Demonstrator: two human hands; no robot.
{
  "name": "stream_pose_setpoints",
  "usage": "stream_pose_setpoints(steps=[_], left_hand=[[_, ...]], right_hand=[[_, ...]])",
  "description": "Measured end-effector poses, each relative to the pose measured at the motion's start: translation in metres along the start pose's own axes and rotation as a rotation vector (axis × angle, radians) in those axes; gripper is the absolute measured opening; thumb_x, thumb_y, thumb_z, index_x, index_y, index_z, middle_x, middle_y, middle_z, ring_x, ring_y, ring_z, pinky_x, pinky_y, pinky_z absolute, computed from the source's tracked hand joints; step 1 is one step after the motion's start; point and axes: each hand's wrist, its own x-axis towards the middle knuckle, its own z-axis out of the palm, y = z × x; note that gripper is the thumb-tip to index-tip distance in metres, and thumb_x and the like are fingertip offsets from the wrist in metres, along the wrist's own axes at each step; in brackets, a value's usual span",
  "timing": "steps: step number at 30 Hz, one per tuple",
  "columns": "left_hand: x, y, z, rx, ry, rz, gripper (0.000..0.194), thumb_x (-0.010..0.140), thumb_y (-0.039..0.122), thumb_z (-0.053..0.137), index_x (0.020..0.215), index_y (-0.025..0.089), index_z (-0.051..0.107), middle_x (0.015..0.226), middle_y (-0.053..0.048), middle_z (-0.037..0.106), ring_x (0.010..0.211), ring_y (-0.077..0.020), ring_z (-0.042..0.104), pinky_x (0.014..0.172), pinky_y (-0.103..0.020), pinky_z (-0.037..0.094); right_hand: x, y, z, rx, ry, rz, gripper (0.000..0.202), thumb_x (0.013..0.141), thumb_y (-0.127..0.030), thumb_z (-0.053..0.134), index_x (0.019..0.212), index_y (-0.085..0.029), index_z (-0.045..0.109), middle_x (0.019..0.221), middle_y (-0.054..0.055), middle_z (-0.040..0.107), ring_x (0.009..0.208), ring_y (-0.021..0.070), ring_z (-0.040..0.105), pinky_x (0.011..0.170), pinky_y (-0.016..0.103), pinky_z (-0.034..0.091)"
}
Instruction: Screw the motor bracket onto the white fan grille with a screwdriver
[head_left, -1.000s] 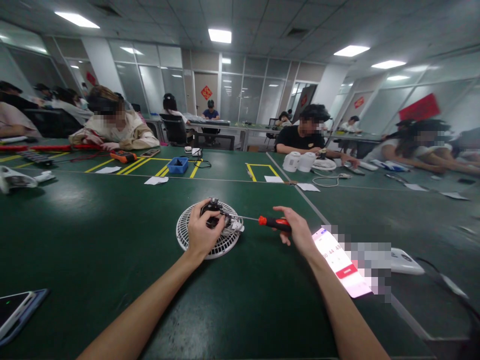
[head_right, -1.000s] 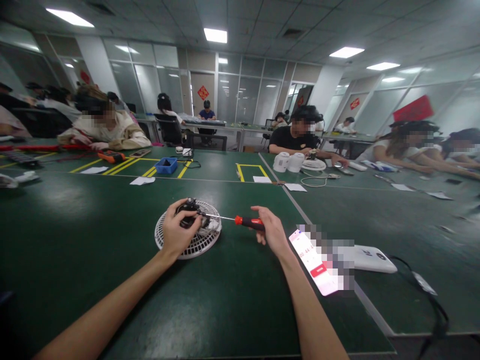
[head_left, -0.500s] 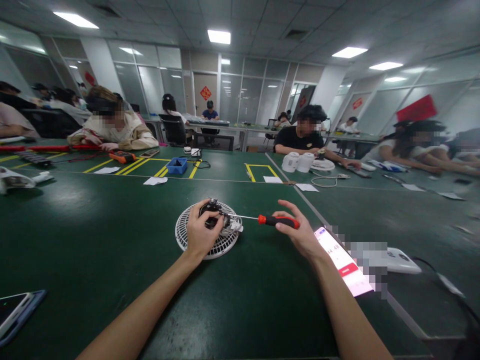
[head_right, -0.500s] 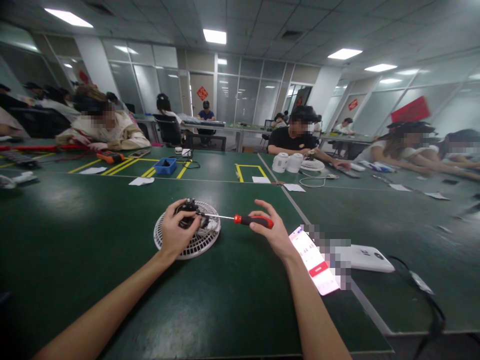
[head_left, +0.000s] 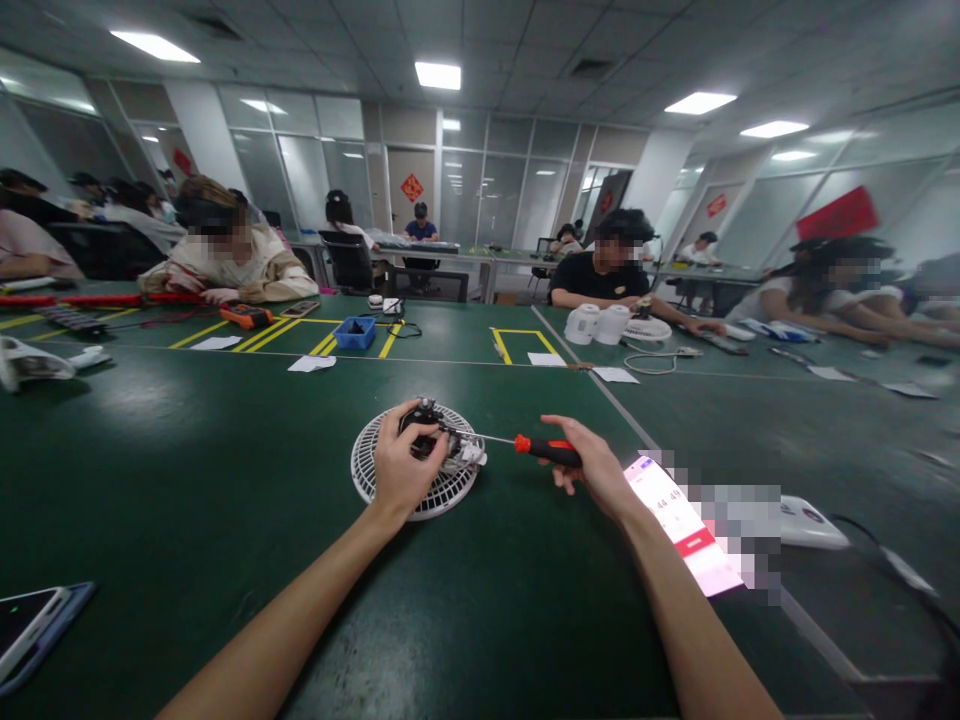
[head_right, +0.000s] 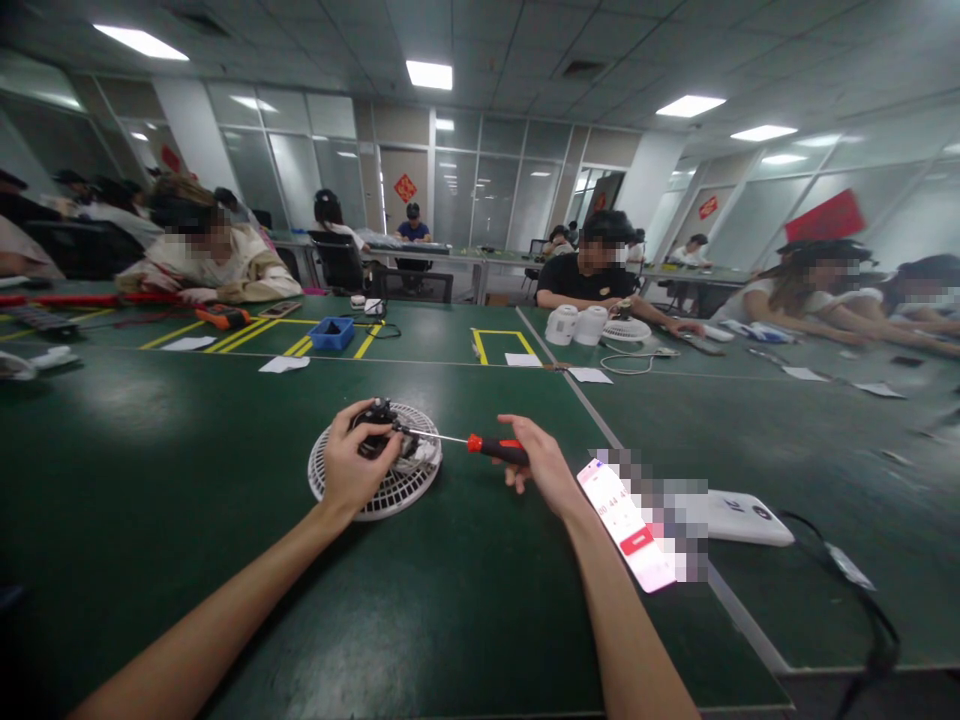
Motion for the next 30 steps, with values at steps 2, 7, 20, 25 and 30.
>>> stream_pose_setpoints(steps=[2, 7, 20, 25, 30], left_hand=[[0.0, -0.0002, 0.0001, 0.003, 0.0, 0.001, 0.007, 0.085, 0.025, 0.075, 0.086, 0.019, 0.072, 0.126, -0.012, 0.066, 0.119, -0.0275, 0.064, 0.103, -0.049, 0.054], [-0.0002, -0.0012, 0.001, -0.003, -0.003, -0.003, 0.006, 0.085, 0.026, 0.074, 0.086, 0.02, 0.072, 0.126, -0.011, 0.066, 0.119, -0.0274, 0.064, 0.104, -0.05, 0.053], [0.0002, 0.0, 0.0013, 0.005, 0.004, -0.01, 0.007, 0.085, 0.026, 0.074, 0.087, 0.02, 0.072, 0.126, -0.011, 0.066, 0.119, -0.0275, 0.064, 0.104, -0.05, 0.054], [0.0003, 0.0011, 0.0013, 0.007, 0.018, -0.018, 0.006, 0.084, 0.025, 0.075, 0.085, 0.02, 0.072, 0.126, -0.011, 0.066, 0.118, -0.0273, 0.064, 0.104, -0.049, 0.054], [0.0007, 0.0021, 0.0003, -0.003, 0.016, -0.023, 0.006, 0.085, 0.025, 0.074, 0.086, 0.019, 0.072, 0.126, -0.011, 0.066, 0.118, -0.0273, 0.064, 0.104, -0.049, 0.054]], right_hand=[[-0.0005, -0.0012, 0.0004, -0.03, 0.009, -0.012, 0.062, 0.086, -0.063, 0.065, 0.131, -0.021, 0.06, 0.07, 0.001, 0.068, 0.044, 0.0122, 0.053, 0.037, 0.022, 0.035], [0.0011, 0.0008, -0.002, 0.034, 0.056, -0.12, 0.061, 0.072, -0.047, 0.084, 0.123, -0.023, 0.063, 0.076, -0.002, 0.065, 0.055, 0.0135, 0.058, 0.047, 0.025, 0.046], [0.0012, 0.0018, -0.001, 0.05, 0.029, 0.016, 0.055, 0.088, -0.068, 0.059, 0.117, -0.022, 0.061, 0.068, 0.002, 0.068, 0.047, 0.0151, 0.06, 0.04, 0.024, 0.044], [0.0014, 0.0026, -0.0037, 0.035, -0.006, -0.013, 0.053, 0.082, -0.059, 0.07, 0.118, -0.023, 0.058, 0.061, -0.004, 0.062, 0.043, 0.0127, 0.056, 0.038, 0.021, 0.04], [0.0033, 0.0063, -0.0062, 0.118, -0.038, -0.062, 0.042, 0.075, -0.048, 0.082, 0.097, -0.025, 0.055, 0.071, -0.004, 0.06, 0.057, 0.0137, 0.06, 0.047, 0.024, 0.051]])
